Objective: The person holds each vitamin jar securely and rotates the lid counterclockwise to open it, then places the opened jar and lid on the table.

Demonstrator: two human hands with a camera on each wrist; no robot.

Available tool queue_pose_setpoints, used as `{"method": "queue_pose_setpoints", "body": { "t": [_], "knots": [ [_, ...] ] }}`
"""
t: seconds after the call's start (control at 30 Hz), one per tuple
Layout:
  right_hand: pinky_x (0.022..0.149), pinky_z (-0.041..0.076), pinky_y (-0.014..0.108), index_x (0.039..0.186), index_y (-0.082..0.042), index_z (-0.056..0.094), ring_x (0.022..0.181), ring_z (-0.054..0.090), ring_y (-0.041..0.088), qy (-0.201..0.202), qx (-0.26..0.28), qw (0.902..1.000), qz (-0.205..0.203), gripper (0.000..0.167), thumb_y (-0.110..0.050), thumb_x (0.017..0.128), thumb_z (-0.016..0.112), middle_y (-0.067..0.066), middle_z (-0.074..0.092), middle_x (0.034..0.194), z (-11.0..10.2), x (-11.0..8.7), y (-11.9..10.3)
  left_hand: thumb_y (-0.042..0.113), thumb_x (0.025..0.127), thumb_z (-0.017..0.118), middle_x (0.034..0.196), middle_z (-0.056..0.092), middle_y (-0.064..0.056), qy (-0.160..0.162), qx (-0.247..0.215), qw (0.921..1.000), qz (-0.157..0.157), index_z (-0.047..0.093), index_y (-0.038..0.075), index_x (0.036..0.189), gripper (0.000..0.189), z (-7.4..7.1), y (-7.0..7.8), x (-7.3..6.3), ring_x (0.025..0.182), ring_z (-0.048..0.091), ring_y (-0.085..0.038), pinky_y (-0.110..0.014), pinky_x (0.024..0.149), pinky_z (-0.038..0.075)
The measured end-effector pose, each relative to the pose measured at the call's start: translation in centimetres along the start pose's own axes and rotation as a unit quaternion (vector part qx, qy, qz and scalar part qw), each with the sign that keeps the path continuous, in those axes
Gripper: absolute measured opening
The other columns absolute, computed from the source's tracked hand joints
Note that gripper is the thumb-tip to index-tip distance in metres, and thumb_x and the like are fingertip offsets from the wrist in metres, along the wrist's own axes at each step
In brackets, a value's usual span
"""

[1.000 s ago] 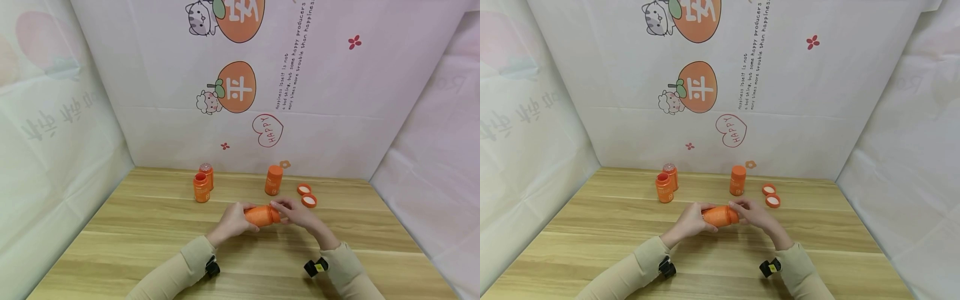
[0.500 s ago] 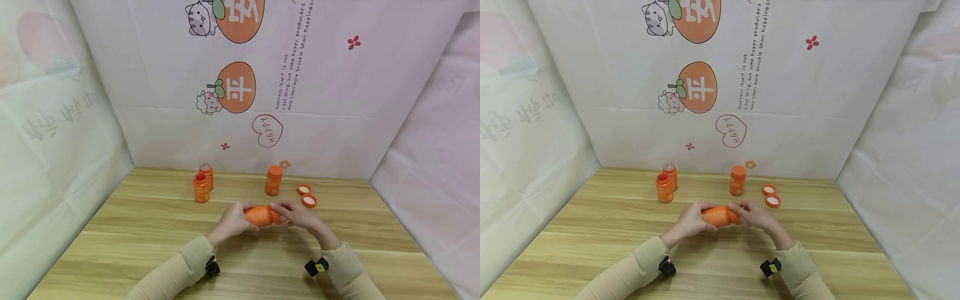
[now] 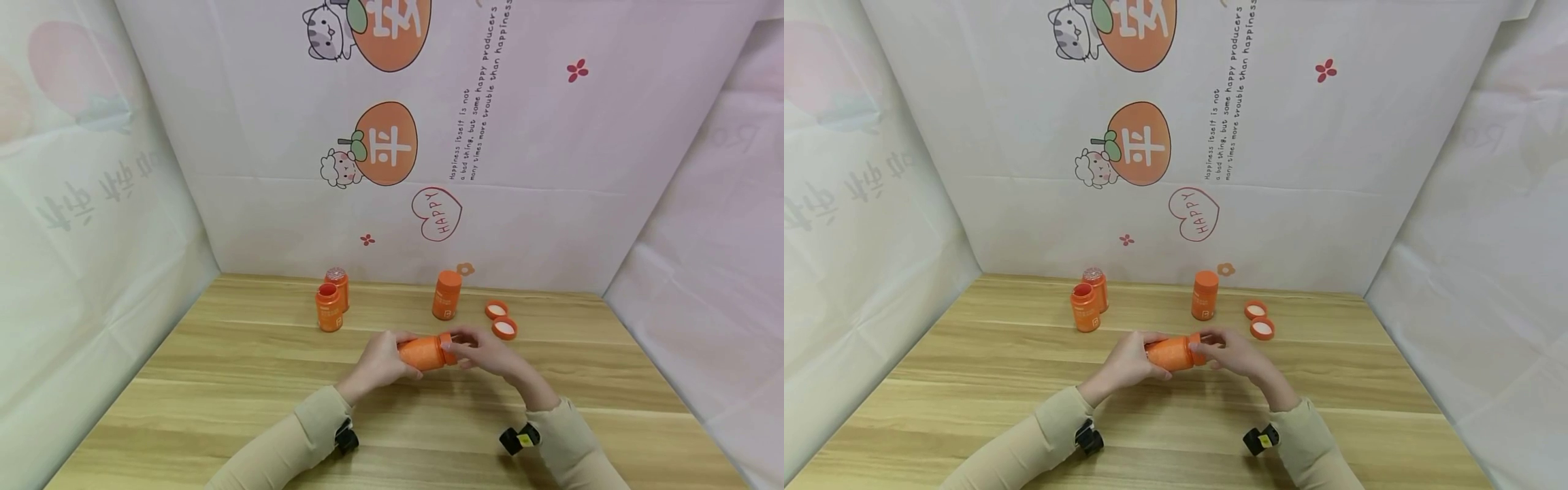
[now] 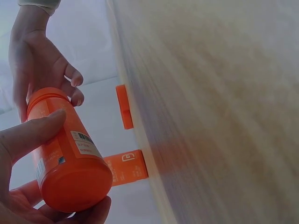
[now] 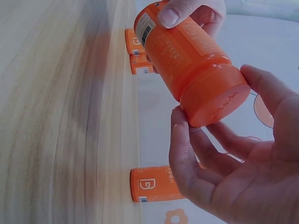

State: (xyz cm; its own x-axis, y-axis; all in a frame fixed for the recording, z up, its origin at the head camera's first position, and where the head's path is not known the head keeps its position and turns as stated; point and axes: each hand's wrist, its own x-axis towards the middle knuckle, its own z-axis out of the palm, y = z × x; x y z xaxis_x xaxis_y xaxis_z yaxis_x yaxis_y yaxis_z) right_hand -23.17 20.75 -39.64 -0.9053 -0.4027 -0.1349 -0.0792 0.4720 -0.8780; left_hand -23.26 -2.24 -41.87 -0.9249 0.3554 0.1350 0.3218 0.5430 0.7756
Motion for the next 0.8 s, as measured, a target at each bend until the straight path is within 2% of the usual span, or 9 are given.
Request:
{"method": "queue_pose_setpoints", "body": {
  "t": [0.27,0.57,0.8],
  "knots": [
    [0.085,0.052,0.048,0.13,-0.006,0.052,0.103,0.06,0.026,-0.01,-0.003,0.9989,-0.045,0.048,-0.031,0.091,0.063,0.018,0.056,0.124,-0.06,-0.12,0.21,0.014,0.056,0.09,0.102,0.07,-0.001,0.0,0.006,1.0,0.006,0.069,0.012,0.114,0.062,0.04,-0.09,0.04,0.084,0.057,-0.013,-0.033,0.076,0.045],
    [0.087,0.05,0.038,0.128,-0.013,0.055,0.112,0.056,0.032,-0.009,-0.013,0.9981,-0.06,0.048,-0.029,0.085,0.07,0.011,0.058,0.125,-0.01,-0.08,0.29,0.012,0.056,0.089,0.104,0.07,-0.002,-0.002,0.012,0.9999,0.009,0.069,0.011,0.114,0.061,0.01,-0.14,-0.02,0.085,0.057,-0.014,-0.033,0.077,0.046],
    [0.09,0.049,0.041,0.127,-0.016,0.056,0.119,0.051,0.033,-0.002,-0.024,0.9962,-0.084,0.05,-0.025,0.082,0.075,0.009,0.058,0.126,-0.12,0.04,0.73,0.011,0.056,0.089,0.103,0.07,-0.002,-0.004,0.008,0.9999,0.009,0.069,0.01,0.113,0.061,0.0,-0.2,-0.02,0.085,0.058,-0.013,-0.034,0.077,0.046]
  ]
}}
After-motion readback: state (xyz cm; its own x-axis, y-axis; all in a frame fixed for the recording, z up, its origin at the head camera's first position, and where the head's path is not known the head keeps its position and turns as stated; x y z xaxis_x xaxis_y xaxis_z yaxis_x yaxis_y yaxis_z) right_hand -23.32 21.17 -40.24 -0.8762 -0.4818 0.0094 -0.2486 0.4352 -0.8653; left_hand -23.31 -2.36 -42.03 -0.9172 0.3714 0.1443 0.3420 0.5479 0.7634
